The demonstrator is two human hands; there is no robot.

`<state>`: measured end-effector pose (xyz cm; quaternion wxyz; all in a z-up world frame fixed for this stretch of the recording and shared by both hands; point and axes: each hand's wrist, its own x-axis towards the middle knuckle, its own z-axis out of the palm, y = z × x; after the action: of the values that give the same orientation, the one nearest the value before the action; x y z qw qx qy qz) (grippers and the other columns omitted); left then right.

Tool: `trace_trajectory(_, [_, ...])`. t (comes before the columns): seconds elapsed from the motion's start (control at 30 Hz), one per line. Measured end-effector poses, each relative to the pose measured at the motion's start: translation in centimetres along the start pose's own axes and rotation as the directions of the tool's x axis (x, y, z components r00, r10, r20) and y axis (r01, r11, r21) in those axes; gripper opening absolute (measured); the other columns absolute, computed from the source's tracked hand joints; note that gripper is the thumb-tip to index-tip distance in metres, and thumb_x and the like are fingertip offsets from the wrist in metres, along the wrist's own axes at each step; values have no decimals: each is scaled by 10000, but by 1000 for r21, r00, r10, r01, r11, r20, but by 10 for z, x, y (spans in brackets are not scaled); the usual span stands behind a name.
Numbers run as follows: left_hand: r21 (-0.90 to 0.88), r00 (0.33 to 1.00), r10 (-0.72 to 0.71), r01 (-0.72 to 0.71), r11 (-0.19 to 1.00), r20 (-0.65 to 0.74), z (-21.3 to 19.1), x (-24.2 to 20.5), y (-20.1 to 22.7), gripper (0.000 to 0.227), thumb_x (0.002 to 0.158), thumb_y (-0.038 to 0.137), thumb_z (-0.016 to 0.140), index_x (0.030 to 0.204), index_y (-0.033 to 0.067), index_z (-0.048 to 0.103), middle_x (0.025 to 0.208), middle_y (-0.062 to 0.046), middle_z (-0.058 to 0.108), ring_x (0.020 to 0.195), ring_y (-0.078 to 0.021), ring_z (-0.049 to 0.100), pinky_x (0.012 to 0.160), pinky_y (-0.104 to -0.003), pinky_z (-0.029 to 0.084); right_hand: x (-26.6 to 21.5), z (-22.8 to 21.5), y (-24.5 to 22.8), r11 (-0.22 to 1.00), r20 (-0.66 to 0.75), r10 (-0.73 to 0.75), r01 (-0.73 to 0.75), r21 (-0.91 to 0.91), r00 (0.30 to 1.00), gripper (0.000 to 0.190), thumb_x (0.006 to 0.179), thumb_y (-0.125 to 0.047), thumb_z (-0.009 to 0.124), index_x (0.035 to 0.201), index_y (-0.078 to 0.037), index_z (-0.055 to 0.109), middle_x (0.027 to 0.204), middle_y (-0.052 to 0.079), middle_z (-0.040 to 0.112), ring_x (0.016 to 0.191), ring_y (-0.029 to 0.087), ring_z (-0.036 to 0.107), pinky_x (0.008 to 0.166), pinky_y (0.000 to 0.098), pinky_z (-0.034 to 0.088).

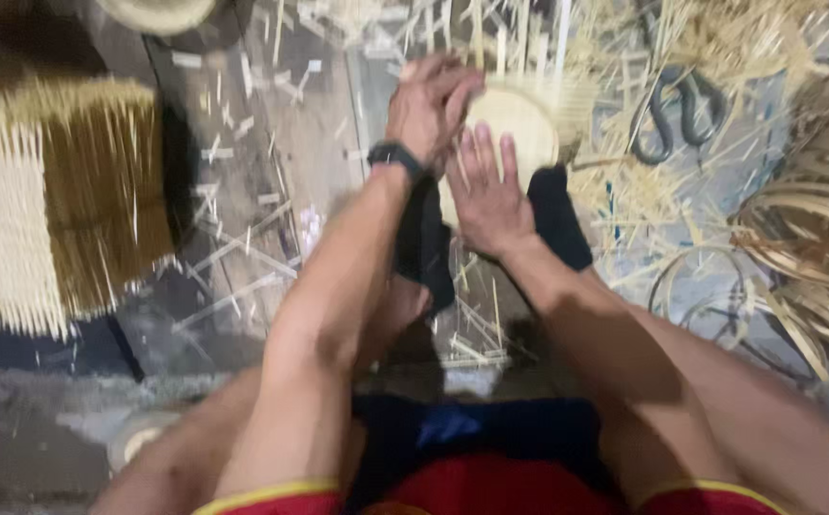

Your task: The person sits on the floor and repeatedly assembles small round woven bases. They place a woven mat on a wooden mold, fit a bamboo ring around it, and trim the excess with shears. The finished pieces are stacked nearby.

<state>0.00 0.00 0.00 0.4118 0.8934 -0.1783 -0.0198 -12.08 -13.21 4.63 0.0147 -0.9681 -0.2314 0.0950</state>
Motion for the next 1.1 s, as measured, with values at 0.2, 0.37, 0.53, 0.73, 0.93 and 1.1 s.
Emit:
trace_trajectory(0.2, [-24, 991, -88, 91, 996, 104, -1, 6, 3, 209, 1007, 273, 645, 1057, 132, 791, 1121, -85, 726, 979, -344, 695, 861, -432, 563, 13, -15, 51, 914, -182, -8, 81, 397, 983, 787, 769, -411, 821, 1359, 44, 569, 1415, 257, 530, 1370, 425, 452, 1137, 603, 308])
trace_trajectory(0.37, [-226, 973, -193, 218, 949, 129, 9, 9, -13, 259, 997, 273, 647, 1061, 64, 784, 873, -147, 732, 752, -275, 712, 711, -384, 565, 53, 12, 103, 543, -114, 427, -154, 825, 897, 236, 1006, -150, 693, 1219, -89, 773, 1143, 110, 774, 1071, 240, 681, 984, 397, 518])
trace_trajectory(0.53, [-386, 871, -429, 490, 782, 237, 30, 11, -33, 311, 964, 301, 714, 960, 1, 796, 691, -118, 733, 608, -136, 600, 568, -346, 483, 61, 50, 119, 119, 265, 467, -357, 927, 844, 195, 1031, -181, 660, 1093, -71, 809, 880, 116, 780, 756, 143, 639, 681, 299, 526])
trace_trajectory(0.73, [-390, 921, -342, 389, 834, 186, 20, 12, -27, 308, 889, 281, 805, 1030, 7, 793, 913, -82, 738, 806, -152, 687, 723, -296, 542, 63, 55, 131, -154, 92, 498, -17, 988, 863, 253, 1049, -205, 614, 1153, -24, 756, 1197, 125, 750, 1125, 173, 697, 1017, 310, 530])
trace_trajectory(0.93, [-359, 946, -222, 297, 885, 236, -24, 2, 37, 529, 678, 251, 980, 1117, 64, 752, 1033, -46, 761, 914, -167, 724, 850, -302, 608, -58, -82, 244, 764, -55, 340, -242, 598, 939, 427, 1143, -386, 504, 1286, -45, 717, 1173, 222, 671, 1077, 356, 640, 957, 506, 504])
trace_trajectory(1.1, [-758, 768, -290, 629, 173, 571, -19, -65, 88, 478, 1024, 319, 769, 1463, 173, 649, 1036, -122, 628, 724, -229, 486, 569, -382, 431, -170, -130, 269, 776, 421, 411, -553, 305, 808, 371, 1031, -352, 585, 1273, -115, 735, 1101, 161, 774, 916, 287, 750, 914, 483, 578])
